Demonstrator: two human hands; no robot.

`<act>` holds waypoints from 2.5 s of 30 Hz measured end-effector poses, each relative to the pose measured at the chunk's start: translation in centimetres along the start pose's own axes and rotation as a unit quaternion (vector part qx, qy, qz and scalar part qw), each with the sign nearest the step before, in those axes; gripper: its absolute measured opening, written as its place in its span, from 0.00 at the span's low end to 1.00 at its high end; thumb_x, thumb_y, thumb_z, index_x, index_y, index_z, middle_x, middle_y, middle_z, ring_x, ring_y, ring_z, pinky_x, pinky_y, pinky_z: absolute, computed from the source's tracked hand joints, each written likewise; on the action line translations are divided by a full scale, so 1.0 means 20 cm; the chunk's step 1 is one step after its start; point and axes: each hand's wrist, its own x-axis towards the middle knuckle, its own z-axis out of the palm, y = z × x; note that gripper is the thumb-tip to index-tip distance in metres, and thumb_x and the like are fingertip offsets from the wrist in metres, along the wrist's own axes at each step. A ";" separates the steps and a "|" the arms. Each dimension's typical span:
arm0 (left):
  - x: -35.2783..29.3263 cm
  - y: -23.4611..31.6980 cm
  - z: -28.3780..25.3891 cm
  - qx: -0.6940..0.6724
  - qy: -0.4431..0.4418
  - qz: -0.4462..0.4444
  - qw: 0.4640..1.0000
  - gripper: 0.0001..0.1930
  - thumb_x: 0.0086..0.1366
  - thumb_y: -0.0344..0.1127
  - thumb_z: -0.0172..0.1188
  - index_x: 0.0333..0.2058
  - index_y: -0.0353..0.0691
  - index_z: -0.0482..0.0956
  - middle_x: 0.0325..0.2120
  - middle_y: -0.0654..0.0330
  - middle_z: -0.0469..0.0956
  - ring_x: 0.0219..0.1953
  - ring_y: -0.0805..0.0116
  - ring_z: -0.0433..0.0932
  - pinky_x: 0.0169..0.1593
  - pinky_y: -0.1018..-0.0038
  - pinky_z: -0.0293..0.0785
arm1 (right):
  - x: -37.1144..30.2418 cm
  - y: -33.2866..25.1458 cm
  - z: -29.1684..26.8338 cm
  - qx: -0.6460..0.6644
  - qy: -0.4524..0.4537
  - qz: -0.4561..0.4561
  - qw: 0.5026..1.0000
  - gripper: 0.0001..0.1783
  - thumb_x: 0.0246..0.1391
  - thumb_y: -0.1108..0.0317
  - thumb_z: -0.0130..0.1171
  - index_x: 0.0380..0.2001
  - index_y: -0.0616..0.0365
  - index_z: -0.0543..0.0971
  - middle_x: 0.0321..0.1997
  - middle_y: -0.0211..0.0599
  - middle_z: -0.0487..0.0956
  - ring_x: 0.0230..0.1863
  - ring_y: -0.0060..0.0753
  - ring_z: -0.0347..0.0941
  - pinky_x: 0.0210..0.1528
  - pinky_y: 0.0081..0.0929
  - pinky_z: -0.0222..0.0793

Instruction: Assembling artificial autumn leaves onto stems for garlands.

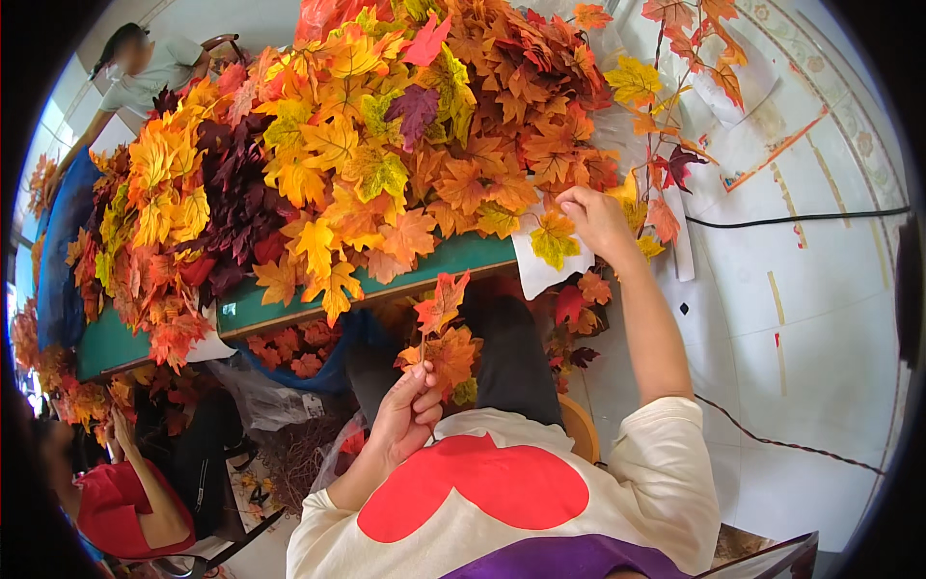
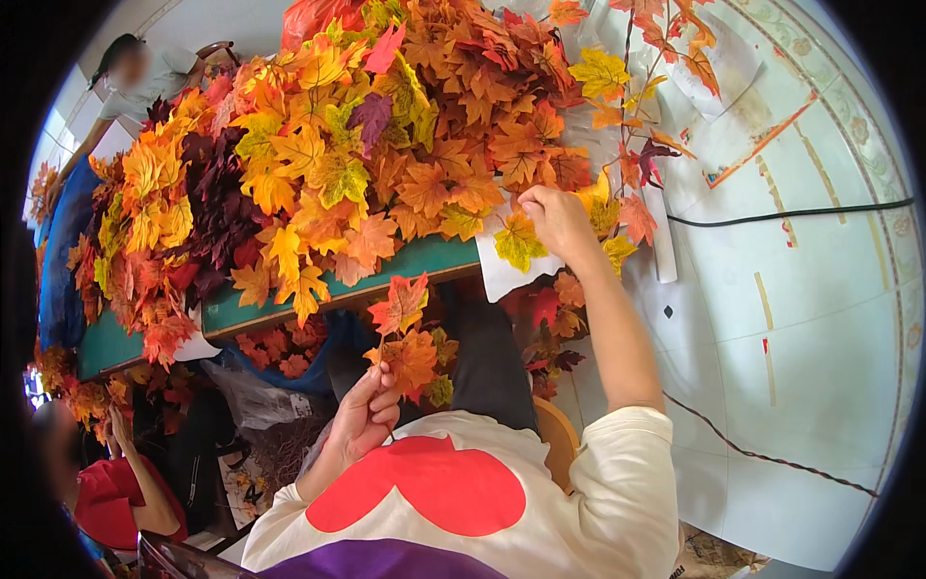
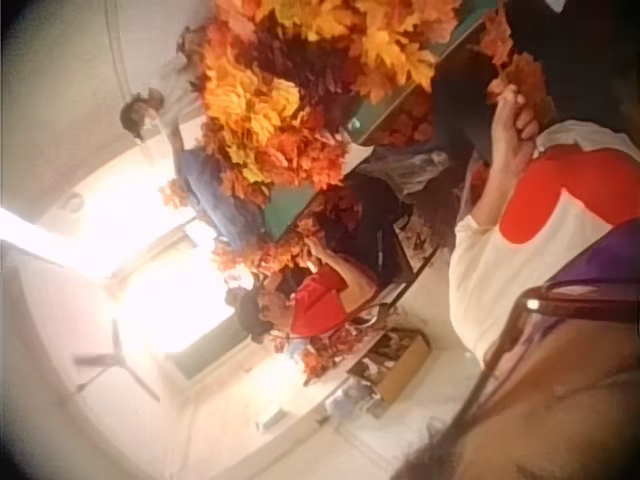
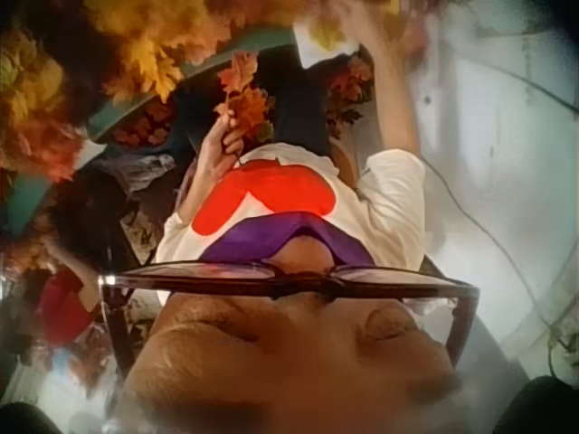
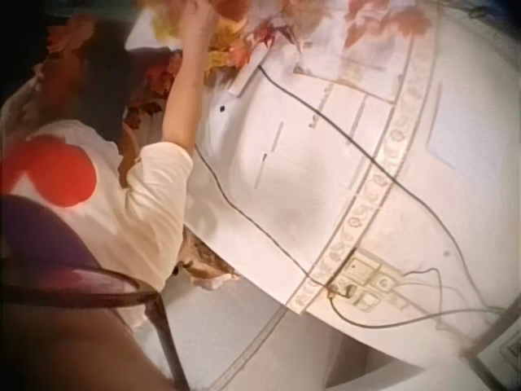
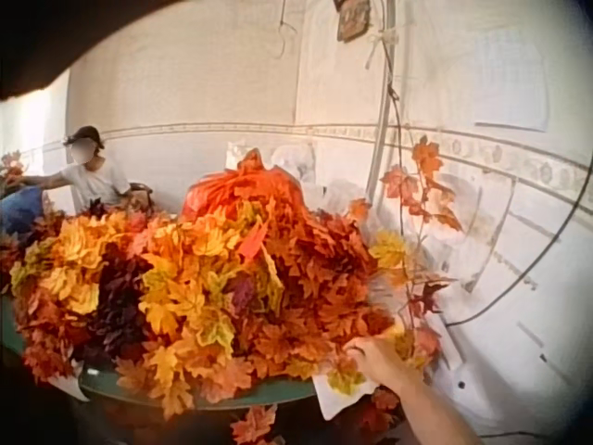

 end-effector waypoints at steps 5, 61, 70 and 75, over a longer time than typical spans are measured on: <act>0.03 -0.01 0.01 0.017 0.025 -0.005 1.000 0.05 0.65 0.35 0.49 0.36 0.42 0.71 0.25 0.69 0.70 0.17 0.84 0.54 0.19 0.87 0.51 | 0.06 0.11 0.18 0.061 0.105 -0.007 0.993 0.07 0.49 0.73 0.53 0.33 0.62 0.76 0.33 0.47 0.77 0.37 0.47 0.73 0.39 0.35 0.68; -0.03 -0.06 0.07 -0.080 -0.045 0.105 0.990 0.07 0.66 0.35 0.48 0.39 0.42 0.71 0.26 0.69 0.72 0.17 0.84 0.56 0.17 0.87 0.52 | 0.21 0.04 -0.12 0.060 0.325 -0.053 0.942 0.08 0.53 0.69 0.51 0.34 0.58 0.77 0.30 0.44 0.76 0.31 0.45 0.74 0.36 0.35 0.69; 0.03 -0.01 0.10 -0.063 -0.039 0.147 0.986 0.07 0.64 0.36 0.52 0.39 0.42 0.71 0.25 0.69 0.72 0.19 0.83 0.60 0.19 0.87 0.55 | 0.56 0.49 -0.16 -0.144 0.040 -0.027 0.988 0.12 0.48 0.63 0.56 0.34 0.57 0.79 0.35 0.45 0.79 0.38 0.43 0.75 0.40 0.32 0.68; 0.00 -0.01 0.06 -0.032 -0.007 0.180 0.983 0.08 0.63 0.36 0.52 0.40 0.42 0.72 0.27 0.68 0.75 0.24 0.79 0.74 0.29 0.83 0.74 | 0.56 0.44 -0.12 -0.140 0.014 -0.020 0.990 0.13 0.48 0.63 0.57 0.37 0.56 0.79 0.35 0.42 0.79 0.38 0.40 0.76 0.40 0.30 0.68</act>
